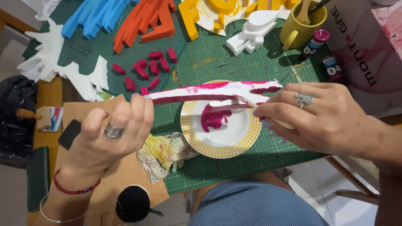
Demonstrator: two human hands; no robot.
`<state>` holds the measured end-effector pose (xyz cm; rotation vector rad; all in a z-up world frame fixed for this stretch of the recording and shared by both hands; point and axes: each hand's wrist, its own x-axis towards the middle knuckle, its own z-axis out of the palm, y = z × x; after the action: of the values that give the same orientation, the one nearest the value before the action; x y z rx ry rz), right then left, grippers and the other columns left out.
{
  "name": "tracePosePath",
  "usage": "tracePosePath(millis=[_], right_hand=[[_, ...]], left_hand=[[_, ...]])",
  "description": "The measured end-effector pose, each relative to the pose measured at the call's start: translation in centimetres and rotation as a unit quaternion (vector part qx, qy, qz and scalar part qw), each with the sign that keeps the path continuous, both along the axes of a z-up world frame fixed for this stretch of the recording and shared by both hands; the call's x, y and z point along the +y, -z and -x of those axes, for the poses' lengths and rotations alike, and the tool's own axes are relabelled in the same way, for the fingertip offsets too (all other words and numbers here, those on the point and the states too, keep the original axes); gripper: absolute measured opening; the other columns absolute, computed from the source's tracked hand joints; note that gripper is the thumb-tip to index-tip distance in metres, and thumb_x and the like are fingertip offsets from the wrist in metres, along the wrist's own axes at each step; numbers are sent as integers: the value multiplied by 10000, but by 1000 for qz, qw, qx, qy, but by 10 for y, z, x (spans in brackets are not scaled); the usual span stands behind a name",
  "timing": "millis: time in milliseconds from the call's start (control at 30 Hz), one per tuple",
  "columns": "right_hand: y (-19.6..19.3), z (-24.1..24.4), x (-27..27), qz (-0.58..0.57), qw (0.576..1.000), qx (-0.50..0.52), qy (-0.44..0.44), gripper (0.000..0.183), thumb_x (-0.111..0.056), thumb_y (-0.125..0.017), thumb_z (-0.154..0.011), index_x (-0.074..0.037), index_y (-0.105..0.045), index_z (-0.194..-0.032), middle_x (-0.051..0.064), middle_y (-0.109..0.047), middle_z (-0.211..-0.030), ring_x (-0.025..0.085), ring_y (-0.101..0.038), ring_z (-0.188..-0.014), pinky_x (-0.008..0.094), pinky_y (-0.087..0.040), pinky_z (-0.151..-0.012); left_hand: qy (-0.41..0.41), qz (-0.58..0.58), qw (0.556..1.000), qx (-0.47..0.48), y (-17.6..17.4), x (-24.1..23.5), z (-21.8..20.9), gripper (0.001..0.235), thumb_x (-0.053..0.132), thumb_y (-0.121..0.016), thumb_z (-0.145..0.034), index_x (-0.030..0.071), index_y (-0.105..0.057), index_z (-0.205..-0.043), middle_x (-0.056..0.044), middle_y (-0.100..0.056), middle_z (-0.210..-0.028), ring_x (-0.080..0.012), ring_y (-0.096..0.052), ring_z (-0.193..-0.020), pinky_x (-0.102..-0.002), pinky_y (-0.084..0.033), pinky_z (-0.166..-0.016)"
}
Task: Painting a large pink foam cutout using a paintbrush and pink paint on a plate at a design station.
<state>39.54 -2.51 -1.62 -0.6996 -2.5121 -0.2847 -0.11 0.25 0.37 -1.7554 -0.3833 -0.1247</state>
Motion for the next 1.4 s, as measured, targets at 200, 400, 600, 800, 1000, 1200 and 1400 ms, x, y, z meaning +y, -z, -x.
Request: tracePosePath(millis=[200, 400, 600, 800, 1000, 1200, 1400], right_hand=[[-3, 8, -5, -63, 998, -3, 2, 133, -151, -746, -1073, -84, -690, -1173, 13, -711, -965, 186, -643, -733, 343, -558, -694], [-3, 5, -7, -48, 999, 0, 8, 153, -133, -717, -1068, -66, -702, -1206, 43, -694, -953, 216, -674, -766, 365, -585, -731], [-5, 0, -8, -30, 999, 19, -10, 167, -96, -677, -1060, -25, -677, -1211, 81, -713, -1001, 245, -694, -789, 386, -581, -719], [-8, -5, -12, 3, 999, 38, -30, 194, -71, -600, -1053, -18, -650, -1232, 61, -736, -1068, 258, -703, -814, 402, -588, -728], [-12, -1, -12, 47, 996, 70, -43, 227, -86, -502, -1062, 1, -656, -1204, 91, -727, -1025, 272, -691, -804, 417, -587, -728], [-2, -5, -3, 115, 988, 93, -41, 243, -116, -536, -1065, -45, -678, -1249, 101, -722, -974, 264, -691, -800, 387, -558, -697], [-5, 1, 1, 129, 983, 121, -51, 219, -113, -565, -1059, -35, -691, -1220, 119, -739, -1027, 248, -703, -799, 352, -567, -718]], left_hand=[[4, -2, 1000, -7, 2, 2, 0, 129, 152, -618, -1047, 182, -742, -1062, 24, -662, -1063, -109, -541, -858, -333, -299, -829], [-6, -3, 1000, -4, 2, 1, 1, 138, 166, -615, -1058, 180, -748, -1090, 31, -655, -1071, -103, -545, -871, -333, -295, -834], [-14, -4, 1000, 0, 3, 0, 2, 156, 171, -592, -1060, 189, -741, -1102, 41, -655, -1081, -101, -542, -868, -329, -294, -849], [-14, -1, 1000, -10, 4, 0, 1, 167, 154, -566, -1050, 205, -722, -1081, 52, -642, -1071, -97, -516, -857, -319, -292, -850], [-20, 3, 1000, -10, 8, 0, 4, 96, 191, -617, -1075, 205, -709, -1097, 43, -652, -1100, -97, -551, -910, -328, -320, -885], [-5, -4, 1000, -23, 8, 1, 2, 159, 187, -567, -1056, 222, -721, -1042, 56, -669, -1070, -99, -538, -868, -321, -306, -882], [-22, 0, 1000, -14, 9, 0, 3, 114, 260, -612, -1097, 214, -716, -1106, 49, -663, -1115, -94, -533, -892, -318, -340, -883]])
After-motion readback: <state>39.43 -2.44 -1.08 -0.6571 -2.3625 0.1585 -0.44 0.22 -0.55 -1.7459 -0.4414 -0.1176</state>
